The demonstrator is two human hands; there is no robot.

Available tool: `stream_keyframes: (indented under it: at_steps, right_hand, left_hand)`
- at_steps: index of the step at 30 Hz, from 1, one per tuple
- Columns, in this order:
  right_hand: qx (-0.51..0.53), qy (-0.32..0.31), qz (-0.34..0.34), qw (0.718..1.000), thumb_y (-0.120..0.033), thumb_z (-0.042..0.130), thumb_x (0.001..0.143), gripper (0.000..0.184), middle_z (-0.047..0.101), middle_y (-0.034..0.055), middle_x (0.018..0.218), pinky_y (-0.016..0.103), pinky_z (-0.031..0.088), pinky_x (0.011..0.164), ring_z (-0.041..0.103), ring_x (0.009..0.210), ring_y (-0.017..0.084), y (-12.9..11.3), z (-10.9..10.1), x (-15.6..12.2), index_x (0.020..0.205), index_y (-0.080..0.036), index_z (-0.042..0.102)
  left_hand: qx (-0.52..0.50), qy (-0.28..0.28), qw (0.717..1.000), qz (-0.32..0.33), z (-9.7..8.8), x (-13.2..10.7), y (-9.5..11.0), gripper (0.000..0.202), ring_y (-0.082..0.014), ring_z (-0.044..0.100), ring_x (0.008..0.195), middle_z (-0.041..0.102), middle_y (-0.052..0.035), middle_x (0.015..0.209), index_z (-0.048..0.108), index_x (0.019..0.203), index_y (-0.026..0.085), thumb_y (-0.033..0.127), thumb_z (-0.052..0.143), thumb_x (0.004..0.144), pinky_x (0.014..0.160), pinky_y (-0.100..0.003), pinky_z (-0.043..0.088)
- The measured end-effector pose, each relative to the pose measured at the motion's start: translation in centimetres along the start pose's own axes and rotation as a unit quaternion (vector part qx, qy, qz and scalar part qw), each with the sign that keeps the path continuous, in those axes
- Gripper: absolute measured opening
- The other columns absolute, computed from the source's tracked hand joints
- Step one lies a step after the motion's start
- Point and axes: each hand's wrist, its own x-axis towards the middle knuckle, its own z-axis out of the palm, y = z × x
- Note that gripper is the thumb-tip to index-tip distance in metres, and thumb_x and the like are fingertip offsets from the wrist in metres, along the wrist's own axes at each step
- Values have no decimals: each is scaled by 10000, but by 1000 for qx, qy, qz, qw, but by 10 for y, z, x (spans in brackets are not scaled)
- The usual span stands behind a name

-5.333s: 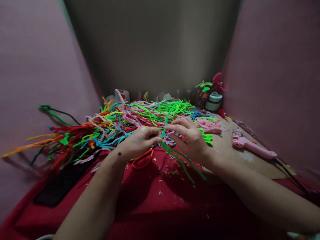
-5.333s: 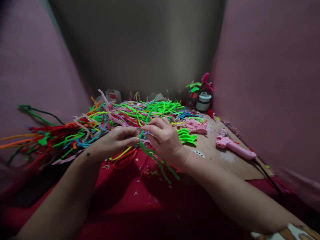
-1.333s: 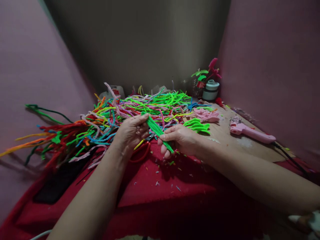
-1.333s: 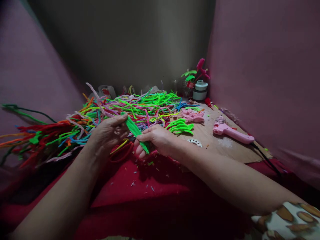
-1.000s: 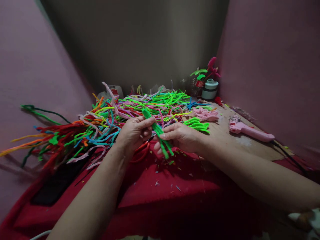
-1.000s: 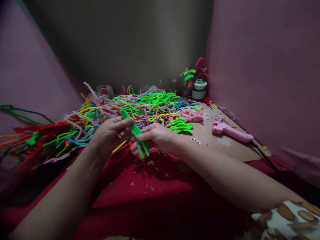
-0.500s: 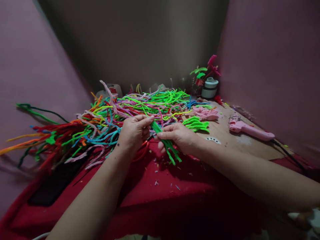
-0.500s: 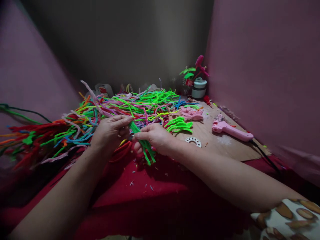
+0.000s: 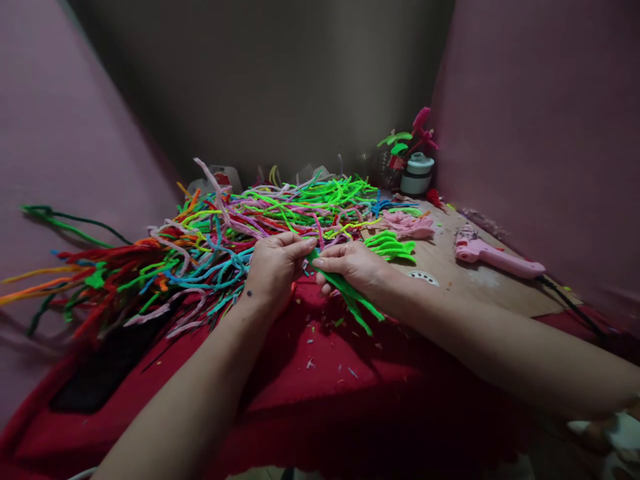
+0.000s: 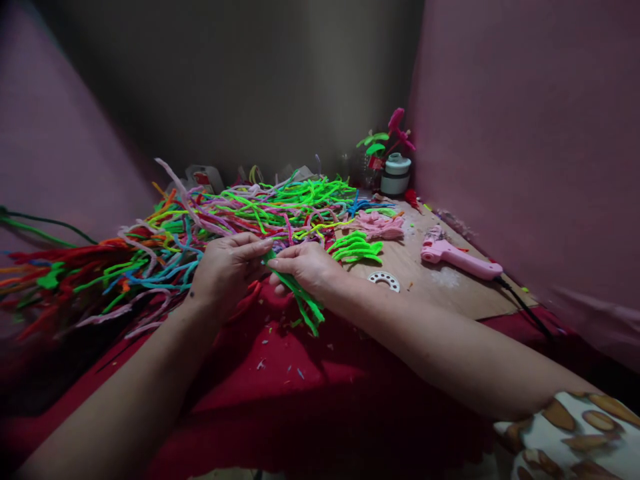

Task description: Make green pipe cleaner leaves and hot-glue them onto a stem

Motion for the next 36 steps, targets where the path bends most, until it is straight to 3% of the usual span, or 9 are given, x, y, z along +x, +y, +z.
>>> stream_keyframes:
  at_steps: [3,7,12,15,18,21,23,30,36]
  right_hand:
    - [38,-11,6,999,-109,537,796,129,569,-8,531,176,418,418,529,405,69,4,1,0,671,-115,571]
    - [39,-26,23,999,-85,546,776,130,561,-7,514,180,429,400,527,398,74,5,3,-2,651,-103,578]
    - [18,-47,52,997,-74,493,801,157,622,36,535,211,477,420,584,429,115,4,5,-5,688,-97,599]
    - [38,-52,64,996,-80,470,817,176,623,37,525,220,491,426,590,426,120,4,3,-4,695,-95,595]
    - [48,-44,66,996,-98,475,824,162,622,37,519,212,480,403,587,418,121,2,-1,-3,707,-96,588]
    - [38,-40,60,997,-86,485,813,156,616,39,508,208,467,390,582,405,125,-2,-4,-1,681,-98,568]
    - [30,-36,58,997,-71,487,804,159,609,38,504,209,460,386,577,395,124,-3,-6,0,665,-96,560]
    - [65,-45,66,995,-63,460,818,163,616,48,525,228,485,413,582,404,127,6,-1,1,718,-73,589]
    - [68,-38,78,994,-30,436,815,188,628,73,524,253,519,460,596,420,138,3,3,-5,696,-64,578]
  left_hand:
    - [8,19,999,42,0,1,0,205,-33,332,351,362,75,399,520,538,143,213,683,640,372,-164,317]
    - [11,20,997,74,-7,5,-4,192,-28,254,329,297,91,381,538,560,156,250,672,662,339,-170,235]
    - [82,61,985,136,-11,7,-6,250,-32,304,358,359,72,408,521,530,154,288,685,662,350,-180,217]
    - [52,62,990,118,-11,7,-3,255,-30,282,342,331,79,405,501,539,159,277,691,660,341,-182,200]
    - [-31,-28,999,30,-14,8,0,278,-27,251,335,295,89,412,469,558,164,273,707,652,338,-176,196]
    - [-57,-151,985,-60,-16,9,-1,264,-30,310,357,342,79,430,508,594,148,281,733,634,357,-169,245]
    - [-48,-181,979,-76,-15,9,-5,240,-40,363,370,394,61,430,541,607,135,279,730,638,369,-171,273]
    - [8,-22,1000,13,-12,10,-6,315,-25,269,298,348,71,370,441,484,159,232,709,634,308,-180,163]
    - [-7,-13,999,29,-19,14,-4,353,-26,242,294,305,79,364,404,473,171,240,715,625,301,-183,156]
